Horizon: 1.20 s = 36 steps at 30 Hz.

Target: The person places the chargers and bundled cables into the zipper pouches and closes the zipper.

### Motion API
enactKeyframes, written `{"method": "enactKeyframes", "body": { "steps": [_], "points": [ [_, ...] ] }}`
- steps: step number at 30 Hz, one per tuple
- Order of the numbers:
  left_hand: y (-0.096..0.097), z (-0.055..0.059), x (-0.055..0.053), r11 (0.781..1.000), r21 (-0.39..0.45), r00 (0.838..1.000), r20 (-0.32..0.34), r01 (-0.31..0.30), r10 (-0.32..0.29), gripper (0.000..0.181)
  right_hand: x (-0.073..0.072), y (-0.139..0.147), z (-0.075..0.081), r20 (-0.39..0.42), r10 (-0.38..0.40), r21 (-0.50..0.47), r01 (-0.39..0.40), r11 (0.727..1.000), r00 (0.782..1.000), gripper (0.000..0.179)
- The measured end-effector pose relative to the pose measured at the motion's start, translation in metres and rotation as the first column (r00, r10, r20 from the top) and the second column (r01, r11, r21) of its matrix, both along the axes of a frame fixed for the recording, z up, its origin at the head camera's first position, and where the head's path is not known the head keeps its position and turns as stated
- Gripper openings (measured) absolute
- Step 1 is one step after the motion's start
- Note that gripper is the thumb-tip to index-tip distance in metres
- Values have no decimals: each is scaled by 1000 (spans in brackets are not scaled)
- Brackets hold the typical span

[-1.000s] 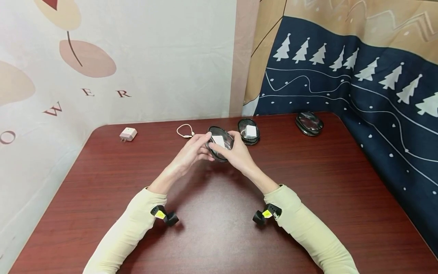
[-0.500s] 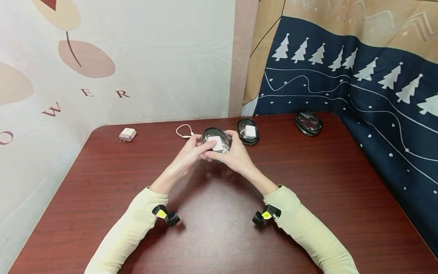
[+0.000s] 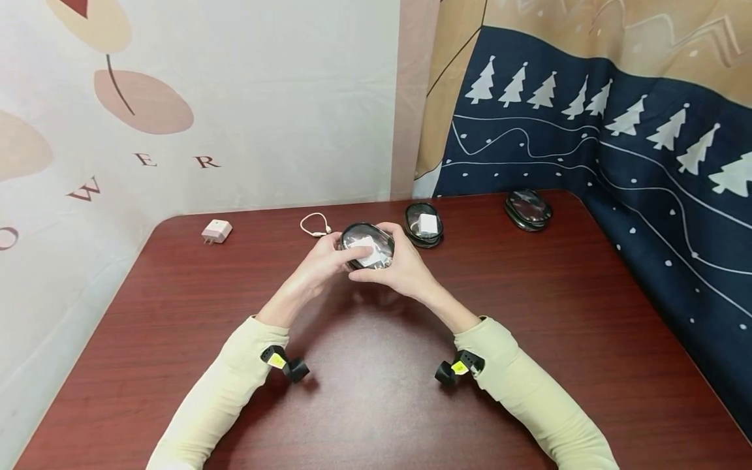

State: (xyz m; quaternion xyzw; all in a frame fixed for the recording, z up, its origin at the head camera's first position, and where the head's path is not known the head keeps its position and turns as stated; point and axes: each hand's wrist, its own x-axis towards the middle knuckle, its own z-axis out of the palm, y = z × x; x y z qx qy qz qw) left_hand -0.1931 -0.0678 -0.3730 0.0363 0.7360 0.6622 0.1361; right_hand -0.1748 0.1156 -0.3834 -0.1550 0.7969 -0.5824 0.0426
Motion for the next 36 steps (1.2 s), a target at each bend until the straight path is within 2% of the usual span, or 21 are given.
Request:
{"method": "enactKeyframes", "body": {
  "steps": [5,12,19,22,27,32,36],
  "points": [
    [-5,1,-2,999,-4,999,3,42,-42,26,-1,4,1,-28,52,29,-51,998,998,89],
    [-9,1,-2,998,-24,999,12,50,-50,26,-2,6,-1,-79,102,37,-99,994,992,93],
    [-12,2,-1,998,62,999,13,31,-32,27,-2,14,5,-80,147,31,-145,989,986,95],
    [-14,4,2,992,114,999,10,47,-49,30,-3,21,8,-80,162,22,-161,987,984,85],
    [-18,5,5,977,201,997,-21,72,-69,35,-3,31,13,-123,156,-41,-162,986,980,58],
    [-20,4,4,945,319,997,-5,78,-81,36,-2,38,17,-174,145,-104,-165,981,974,40],
    [-21,4,4,922,379,996,9,82,-92,37,0,39,16,-210,109,-129,-138,982,972,34]
  ]
}}
